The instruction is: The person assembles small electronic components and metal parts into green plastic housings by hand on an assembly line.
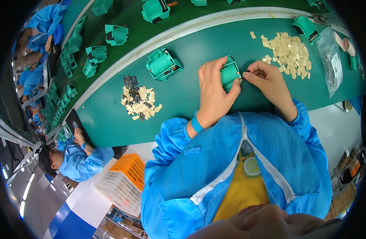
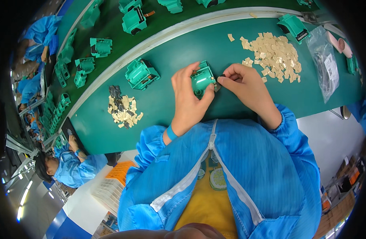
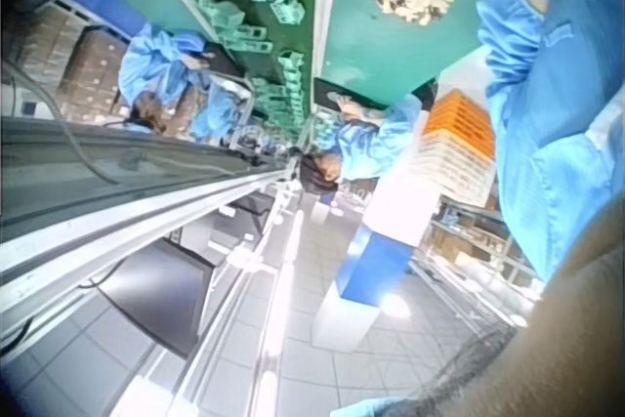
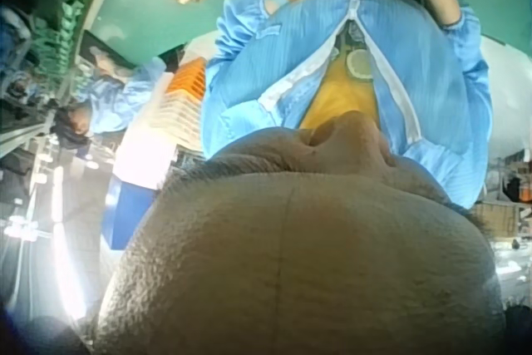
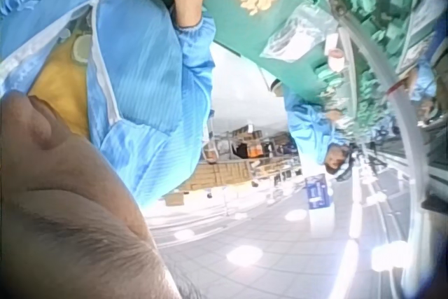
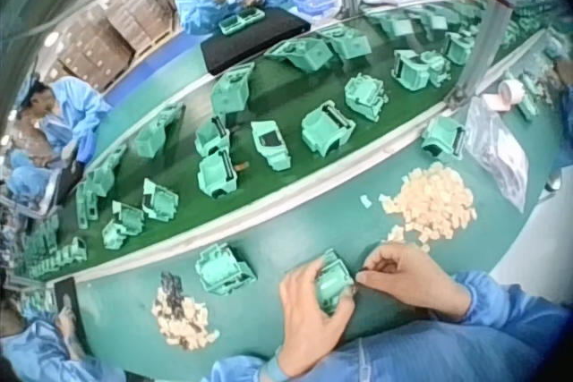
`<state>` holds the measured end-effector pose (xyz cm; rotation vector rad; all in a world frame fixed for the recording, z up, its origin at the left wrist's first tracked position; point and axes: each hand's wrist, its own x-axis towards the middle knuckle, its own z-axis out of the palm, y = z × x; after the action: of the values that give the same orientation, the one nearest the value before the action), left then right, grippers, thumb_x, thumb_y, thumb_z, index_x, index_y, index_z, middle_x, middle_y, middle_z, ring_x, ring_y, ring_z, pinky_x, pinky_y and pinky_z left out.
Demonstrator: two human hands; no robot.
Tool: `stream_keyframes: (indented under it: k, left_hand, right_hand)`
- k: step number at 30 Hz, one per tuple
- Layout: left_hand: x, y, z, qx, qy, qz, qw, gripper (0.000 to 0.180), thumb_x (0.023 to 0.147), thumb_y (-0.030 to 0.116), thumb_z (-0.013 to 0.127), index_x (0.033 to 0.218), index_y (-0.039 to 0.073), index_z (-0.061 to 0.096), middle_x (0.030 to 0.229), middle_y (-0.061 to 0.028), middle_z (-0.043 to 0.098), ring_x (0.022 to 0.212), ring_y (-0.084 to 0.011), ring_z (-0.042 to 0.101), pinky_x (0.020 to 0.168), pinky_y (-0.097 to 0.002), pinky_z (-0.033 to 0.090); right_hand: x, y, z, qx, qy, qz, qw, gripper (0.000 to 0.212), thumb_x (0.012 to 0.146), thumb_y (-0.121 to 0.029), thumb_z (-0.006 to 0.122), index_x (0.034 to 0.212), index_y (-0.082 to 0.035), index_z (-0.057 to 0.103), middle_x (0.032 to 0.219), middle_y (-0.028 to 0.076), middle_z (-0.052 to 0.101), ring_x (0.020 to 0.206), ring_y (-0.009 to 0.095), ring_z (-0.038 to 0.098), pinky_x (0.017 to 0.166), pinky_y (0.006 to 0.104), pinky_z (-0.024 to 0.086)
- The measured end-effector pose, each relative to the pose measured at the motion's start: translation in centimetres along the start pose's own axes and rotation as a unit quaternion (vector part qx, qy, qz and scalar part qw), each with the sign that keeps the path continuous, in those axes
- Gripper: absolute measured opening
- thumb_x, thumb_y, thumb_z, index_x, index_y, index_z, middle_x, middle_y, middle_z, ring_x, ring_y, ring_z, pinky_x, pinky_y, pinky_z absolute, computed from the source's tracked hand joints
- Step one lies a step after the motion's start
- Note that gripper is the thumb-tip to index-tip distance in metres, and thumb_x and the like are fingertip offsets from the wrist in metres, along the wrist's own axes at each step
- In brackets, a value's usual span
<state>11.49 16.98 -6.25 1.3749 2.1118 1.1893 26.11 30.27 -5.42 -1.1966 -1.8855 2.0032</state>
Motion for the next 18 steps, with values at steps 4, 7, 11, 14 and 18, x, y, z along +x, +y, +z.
stream_keyframes:
  k: [4, 7, 11, 14, 18]
  left_hand:
    - [0.2, 0.2, -0.1, -0.009, -0.001, -0.008, 1.000, 0.062, 0.078, 0.006, 0.074, 0.135, 0.003, 0.049, 0.125, -0.0186, 0.055, 0.118, -0.0402, 0.048, 0.105, -0.0500, 0.040]
    - [0.1, 0.0, -0.5, -0.018, -0.001, -0.010, 1.000, 0.064, 0.080, 0.006, 0.074, 0.138, 0.004, 0.048, 0.125, -0.0169, 0.056, 0.120, -0.0368, 0.048, 0.105, -0.0468, 0.041]
    - [-0.6, -1.0, -1.0, -0.102, -0.015, -0.044, 0.994, 0.070, 0.083, 0.005, 0.075, 0.144, 0.005, 0.043, 0.130, -0.0139, 0.053, 0.123, -0.0276, 0.050, 0.105, -0.0411, 0.045]
    - [-1.2, -1.6, -1.8, -0.224, -0.043, -0.080, 0.970, 0.074, 0.084, 0.003, 0.077, 0.147, 0.006, 0.038, 0.134, -0.0127, 0.049, 0.123, -0.0229, 0.051, 0.103, -0.0373, 0.048]
    - [-1.5, -1.8, -2.4, -0.318, -0.053, -0.082, 0.943, 0.075, 0.084, 0.000, 0.078, 0.147, 0.007, 0.038, 0.134, -0.0118, 0.050, 0.123, -0.0218, 0.052, 0.103, -0.0359, 0.049]
  right_hand:
    - [0.4, 0.2, -0.3, -0.005, -0.023, 0.012, 1.000, 0.014, 0.094, -0.011, 0.073, 0.094, 0.002, 0.067, 0.086, 0.004, 0.070, 0.078, 0.008, 0.065, 0.071, 0.0240, 0.052]
    - [0.3, 0.1, 0.3, 0.003, -0.021, -0.018, 1.000, 0.013, 0.095, -0.010, 0.072, 0.096, 0.002, 0.066, 0.088, 0.004, 0.071, 0.081, 0.008, 0.066, 0.073, 0.0244, 0.052]
    - [-0.2, 0.0, 0.7, 0.112, -0.062, 0.001, 0.992, 0.013, 0.097, -0.010, 0.070, 0.098, 0.002, 0.065, 0.091, 0.004, 0.070, 0.085, 0.008, 0.065, 0.075, 0.0241, 0.051]
    - [-0.7, -1.0, 1.0, 0.120, -0.095, 0.022, 0.988, 0.013, 0.097, -0.011, 0.070, 0.098, 0.001, 0.064, 0.090, 0.002, 0.069, 0.084, 0.006, 0.063, 0.074, 0.0232, 0.050]
    - [-1.6, -2.1, 1.6, 0.103, -0.104, 0.021, 0.989, 0.013, 0.097, -0.011, 0.071, 0.098, 0.000, 0.064, 0.087, -0.001, 0.065, 0.082, 0.004, 0.060, 0.071, 0.0220, 0.048]
